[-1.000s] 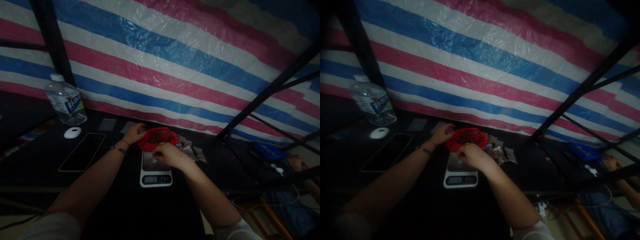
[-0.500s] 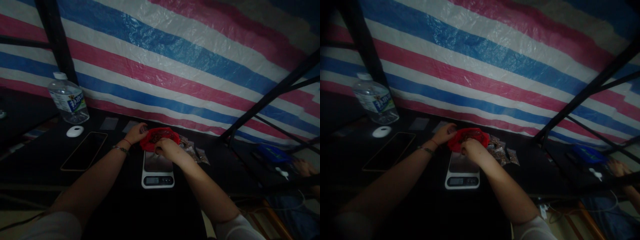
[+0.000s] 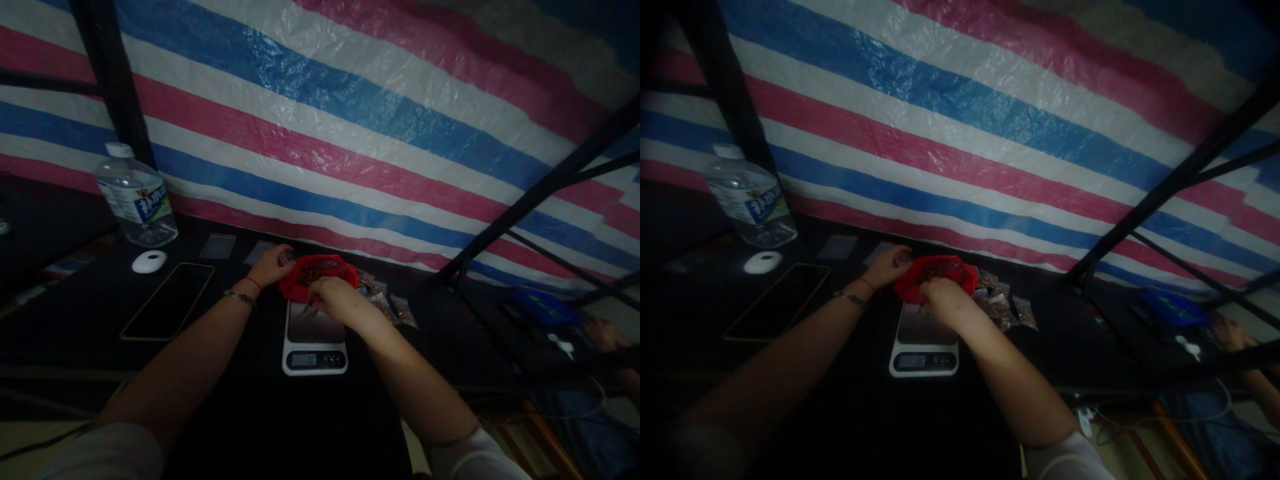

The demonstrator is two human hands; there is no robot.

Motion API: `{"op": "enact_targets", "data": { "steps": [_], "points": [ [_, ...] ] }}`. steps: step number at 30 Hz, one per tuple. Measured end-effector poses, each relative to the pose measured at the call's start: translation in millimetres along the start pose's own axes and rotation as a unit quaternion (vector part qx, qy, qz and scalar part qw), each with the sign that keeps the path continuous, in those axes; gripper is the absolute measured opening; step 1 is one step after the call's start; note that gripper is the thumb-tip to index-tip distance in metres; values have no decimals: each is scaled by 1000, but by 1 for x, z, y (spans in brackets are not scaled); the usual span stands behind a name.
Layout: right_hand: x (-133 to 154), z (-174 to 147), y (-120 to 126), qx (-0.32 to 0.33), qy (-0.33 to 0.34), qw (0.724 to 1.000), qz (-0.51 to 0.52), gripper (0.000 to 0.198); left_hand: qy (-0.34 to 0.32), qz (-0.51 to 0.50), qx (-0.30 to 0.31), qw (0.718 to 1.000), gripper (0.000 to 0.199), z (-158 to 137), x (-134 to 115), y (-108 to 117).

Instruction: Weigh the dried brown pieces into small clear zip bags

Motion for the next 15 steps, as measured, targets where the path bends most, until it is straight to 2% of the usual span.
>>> {"op": "enact_targets", "data": {
  "steps": [7, 10, 12, 15],
  "points": [
    [-7, 7, -4, -42, 14, 999, -10, 14, 0, -2, 4, 1000, 45, -1, 1, 1],
    [-5, 8, -6, -39, 45, 998, 16, 9, 1, -6, 0, 1000, 44, 0, 1, 1],
    [-5, 7, -4, -48, 63, 996, 38, 13, 3, -6, 0, 1000, 44, 0, 1, 0],
    [-15, 1, 7, -98, 51, 991, 77, 21, 9, -5, 4, 1000, 46, 1, 3, -1]
  ]
}}
Point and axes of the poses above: each hand's wrist, its own z-axis towards the middle knuckle, its own y-axis out of the back of the hand, x = y × z, the point moved 5 cm from there along z, towards the middle knuckle, and after that the axes turned 10 degrees about y, right-handed, at the moved point
